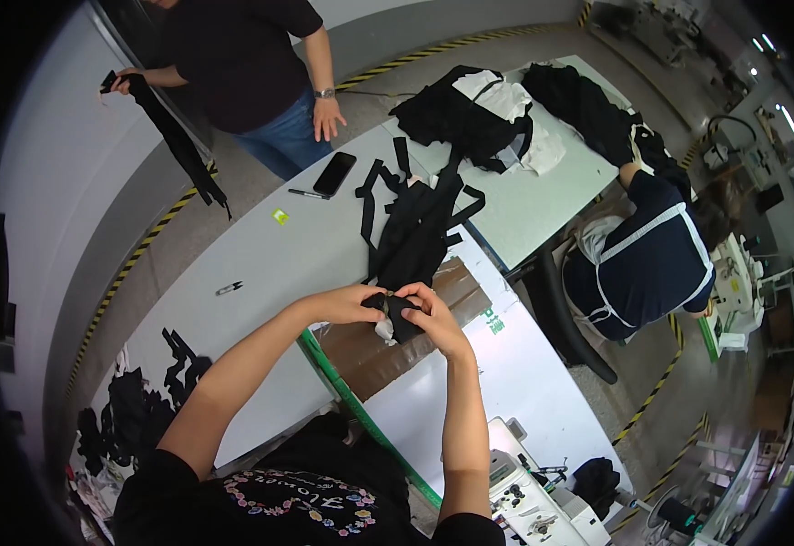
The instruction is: Sort and organize various black fabric pieces, straps, and foam components on a factory work table.
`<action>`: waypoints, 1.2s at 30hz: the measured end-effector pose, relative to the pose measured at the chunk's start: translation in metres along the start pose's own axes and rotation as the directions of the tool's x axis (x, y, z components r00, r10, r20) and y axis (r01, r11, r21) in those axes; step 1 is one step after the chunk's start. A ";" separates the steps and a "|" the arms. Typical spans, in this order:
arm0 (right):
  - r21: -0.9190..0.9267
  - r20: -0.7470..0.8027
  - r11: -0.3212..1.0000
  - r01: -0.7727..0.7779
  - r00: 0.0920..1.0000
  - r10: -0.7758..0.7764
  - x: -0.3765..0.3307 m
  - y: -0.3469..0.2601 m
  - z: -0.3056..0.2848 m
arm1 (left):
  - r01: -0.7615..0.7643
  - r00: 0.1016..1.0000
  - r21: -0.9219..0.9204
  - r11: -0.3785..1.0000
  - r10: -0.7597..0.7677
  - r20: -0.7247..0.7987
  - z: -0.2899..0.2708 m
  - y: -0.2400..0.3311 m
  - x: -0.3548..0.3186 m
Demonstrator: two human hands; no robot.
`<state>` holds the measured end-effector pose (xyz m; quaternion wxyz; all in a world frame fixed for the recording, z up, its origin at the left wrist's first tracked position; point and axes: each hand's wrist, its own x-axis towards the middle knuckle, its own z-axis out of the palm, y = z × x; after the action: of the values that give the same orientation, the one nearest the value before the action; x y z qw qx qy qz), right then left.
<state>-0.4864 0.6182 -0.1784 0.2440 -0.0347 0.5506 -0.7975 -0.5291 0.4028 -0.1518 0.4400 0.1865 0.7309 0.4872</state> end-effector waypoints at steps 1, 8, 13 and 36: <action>-0.009 0.003 1.000 -0.008 1.000 0.008 0.000 0.000 0.000 | -0.002 1.000 -0.021 1.000 0.002 -0.015 0.000 -0.001 0.000; -0.249 0.015 0.968 0.023 1.000 -0.020 0.000 -0.002 0.004 | 0.025 1.000 0.026 0.999 -0.024 -0.019 -0.002 -0.009 0.003; -0.440 -0.023 0.895 0.070 0.996 -0.089 0.002 0.004 0.006 | -0.087 0.990 0.135 0.987 0.101 -0.102 -0.001 -0.017 0.004; -0.685 -0.155 0.724 0.083 0.954 -0.257 0.002 0.031 0.028 | -0.197 0.878 0.299 0.934 0.304 -0.370 0.030 -0.032 -0.009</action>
<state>-0.4679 0.5847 -0.1960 0.0722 -0.0744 0.8200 -0.5629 -0.4949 0.3984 -0.1803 0.1824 0.2282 0.8320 0.4717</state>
